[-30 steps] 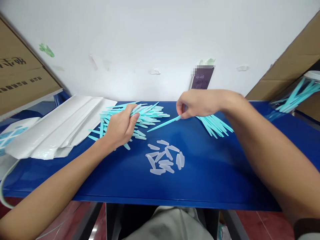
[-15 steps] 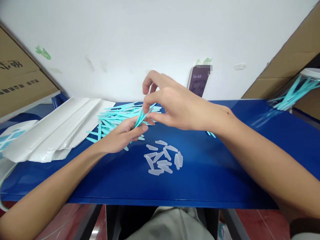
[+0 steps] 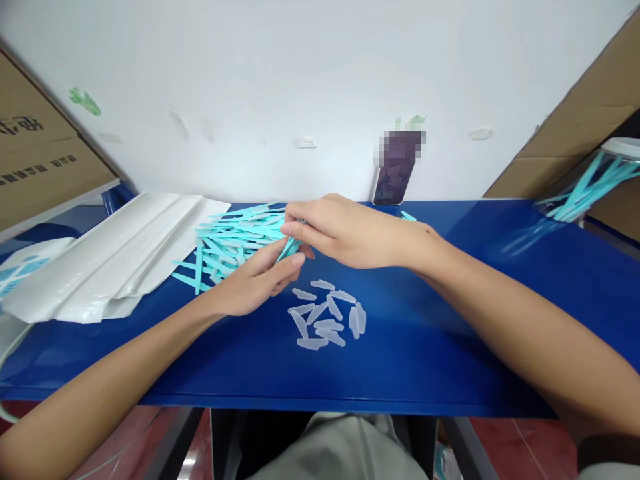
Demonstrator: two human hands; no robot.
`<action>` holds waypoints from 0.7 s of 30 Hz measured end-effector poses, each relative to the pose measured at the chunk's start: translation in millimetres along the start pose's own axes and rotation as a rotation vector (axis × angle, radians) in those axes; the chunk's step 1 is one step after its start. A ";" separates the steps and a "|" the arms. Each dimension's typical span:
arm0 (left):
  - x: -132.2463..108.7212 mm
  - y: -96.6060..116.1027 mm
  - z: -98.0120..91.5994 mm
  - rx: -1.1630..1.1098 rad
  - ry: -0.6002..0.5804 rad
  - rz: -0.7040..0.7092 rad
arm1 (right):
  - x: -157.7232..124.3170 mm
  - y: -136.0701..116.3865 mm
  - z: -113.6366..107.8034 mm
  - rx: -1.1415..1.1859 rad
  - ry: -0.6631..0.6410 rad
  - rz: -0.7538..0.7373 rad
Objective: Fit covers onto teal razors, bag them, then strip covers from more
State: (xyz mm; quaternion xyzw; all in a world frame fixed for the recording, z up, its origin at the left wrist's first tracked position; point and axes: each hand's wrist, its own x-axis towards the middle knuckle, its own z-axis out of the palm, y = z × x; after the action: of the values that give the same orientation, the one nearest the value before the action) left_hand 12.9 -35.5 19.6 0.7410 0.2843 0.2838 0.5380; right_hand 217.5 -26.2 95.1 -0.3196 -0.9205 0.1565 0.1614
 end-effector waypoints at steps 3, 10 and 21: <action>1.1 -4.6 0.9 -0.026 0.035 0.000 | 0.1 1.7 1.8 0.038 -0.039 -0.027; 2.9 -13.0 3.5 -0.104 0.030 0.003 | 2.1 5.3 5.9 -0.042 0.040 -0.073; 2.9 -13.7 5.9 -0.067 0.080 0.043 | 7.8 4.8 20.0 0.011 0.137 -0.032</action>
State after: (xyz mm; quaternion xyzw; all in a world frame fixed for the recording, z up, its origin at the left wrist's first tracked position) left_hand 17.6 -33.6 5.2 0.7167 0.2799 0.3343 0.5443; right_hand 206.4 -21.4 76.8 -0.3140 -0.9114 0.1369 0.2281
